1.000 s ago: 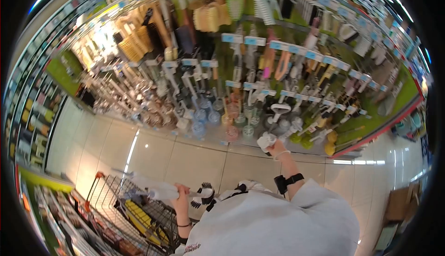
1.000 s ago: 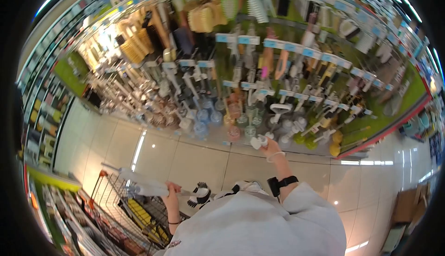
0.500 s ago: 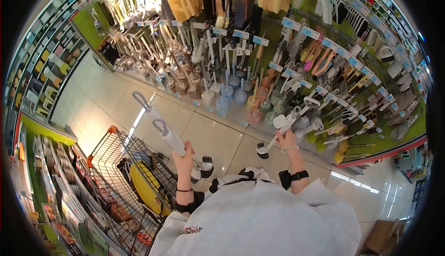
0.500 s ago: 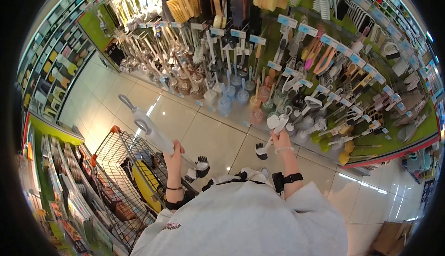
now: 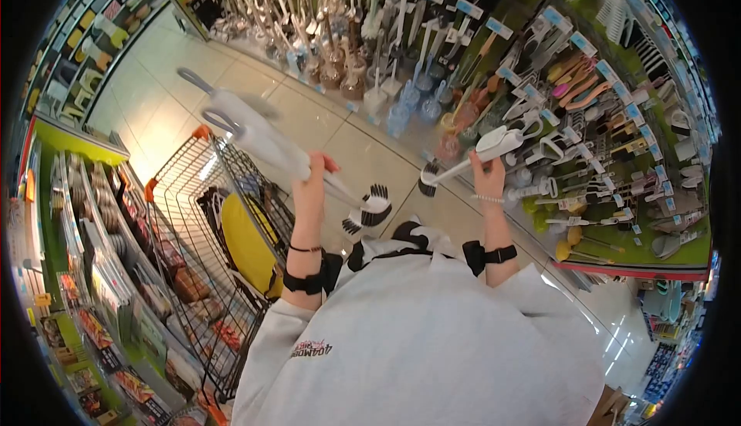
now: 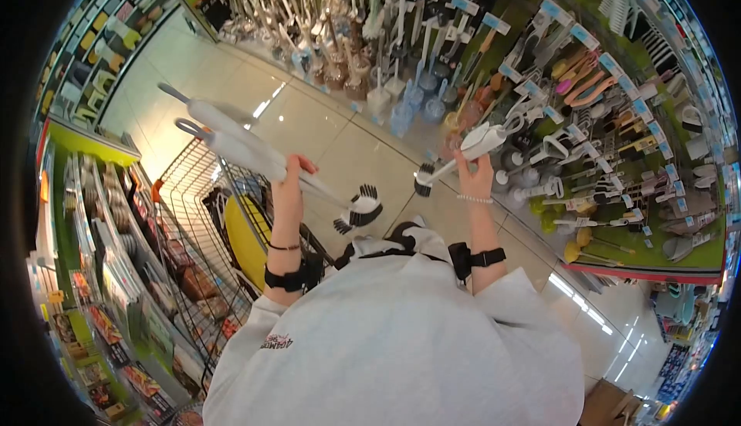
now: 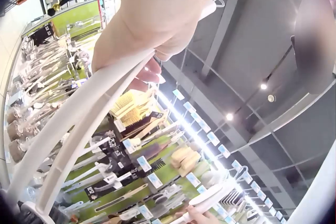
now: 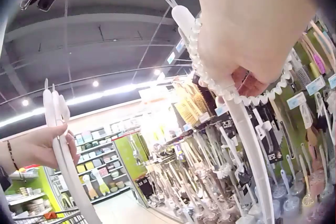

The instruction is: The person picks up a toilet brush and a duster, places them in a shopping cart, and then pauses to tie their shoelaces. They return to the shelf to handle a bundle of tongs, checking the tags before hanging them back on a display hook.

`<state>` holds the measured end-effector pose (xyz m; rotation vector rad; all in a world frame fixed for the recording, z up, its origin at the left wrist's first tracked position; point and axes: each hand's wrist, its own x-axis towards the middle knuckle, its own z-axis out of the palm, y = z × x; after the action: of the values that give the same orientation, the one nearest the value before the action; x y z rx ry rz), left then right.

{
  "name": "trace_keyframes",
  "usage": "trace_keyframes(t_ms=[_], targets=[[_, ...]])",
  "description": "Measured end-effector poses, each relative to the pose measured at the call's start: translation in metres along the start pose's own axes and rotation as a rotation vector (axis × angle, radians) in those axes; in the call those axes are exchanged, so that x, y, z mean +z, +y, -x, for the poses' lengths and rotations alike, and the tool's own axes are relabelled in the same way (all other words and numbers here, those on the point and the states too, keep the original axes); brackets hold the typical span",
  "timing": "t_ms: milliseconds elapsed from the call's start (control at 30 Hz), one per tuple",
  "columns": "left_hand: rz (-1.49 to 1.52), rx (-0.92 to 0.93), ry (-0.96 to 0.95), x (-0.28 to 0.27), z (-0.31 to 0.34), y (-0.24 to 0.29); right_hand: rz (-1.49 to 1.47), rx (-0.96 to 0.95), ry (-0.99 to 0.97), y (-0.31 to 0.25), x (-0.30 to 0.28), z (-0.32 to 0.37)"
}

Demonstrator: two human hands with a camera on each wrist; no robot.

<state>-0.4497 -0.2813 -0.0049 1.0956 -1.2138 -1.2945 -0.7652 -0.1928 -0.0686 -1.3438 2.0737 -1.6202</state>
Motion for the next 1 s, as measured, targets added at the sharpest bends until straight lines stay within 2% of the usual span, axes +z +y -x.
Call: trace_keyframes(t_ms=[67,133,267,333,367,400,467,600,667,800,867,1000], targets=[[0.285,-0.062,0.091,-0.005,-0.007,0.001,-0.093,0.041,-0.047,-0.012,0.005,-0.002],[0.329,-0.059,0.115,-0.016,-0.011,-0.003,-0.271,0.025,-0.102,-0.018,0.011,-0.006],[0.535,-0.079,0.208,-0.027,-0.009,-0.005,-0.269,0.049,-0.196,-0.014,0.028,-0.002],[0.531,-0.064,0.195,-0.032,-0.011,-0.009,-0.369,0.080,-0.321,-0.022,0.042,-0.005],[0.526,-0.058,0.198,-0.032,-0.014,-0.009,-0.208,-0.023,-0.392,-0.021,0.057,-0.005],[0.520,-0.053,0.201,-0.032,-0.016,-0.009,-0.206,-0.020,-0.387,-0.029,0.067,-0.009],[0.496,-0.028,0.180,-0.034,-0.025,-0.011,-0.146,0.039,-0.527,-0.055,0.085,-0.023],[0.424,-0.033,0.164,-0.039,-0.050,-0.005,-0.151,0.002,-0.552,-0.072,0.134,-0.054],[0.260,-0.038,0.093,-0.040,-0.075,-0.010,-0.306,0.016,-0.601,-0.062,0.169,-0.082],[0.192,-0.026,0.086,-0.048,-0.107,-0.017,-0.278,-0.075,-0.591,-0.075,0.220,-0.120],[0.104,-0.006,0.126,-0.048,-0.126,-0.011,-0.240,-0.099,-0.595,-0.082,0.236,-0.137],[0.007,0.057,0.129,-0.060,-0.165,-0.013,-0.379,-0.129,-0.554,-0.085,0.263,-0.168]])
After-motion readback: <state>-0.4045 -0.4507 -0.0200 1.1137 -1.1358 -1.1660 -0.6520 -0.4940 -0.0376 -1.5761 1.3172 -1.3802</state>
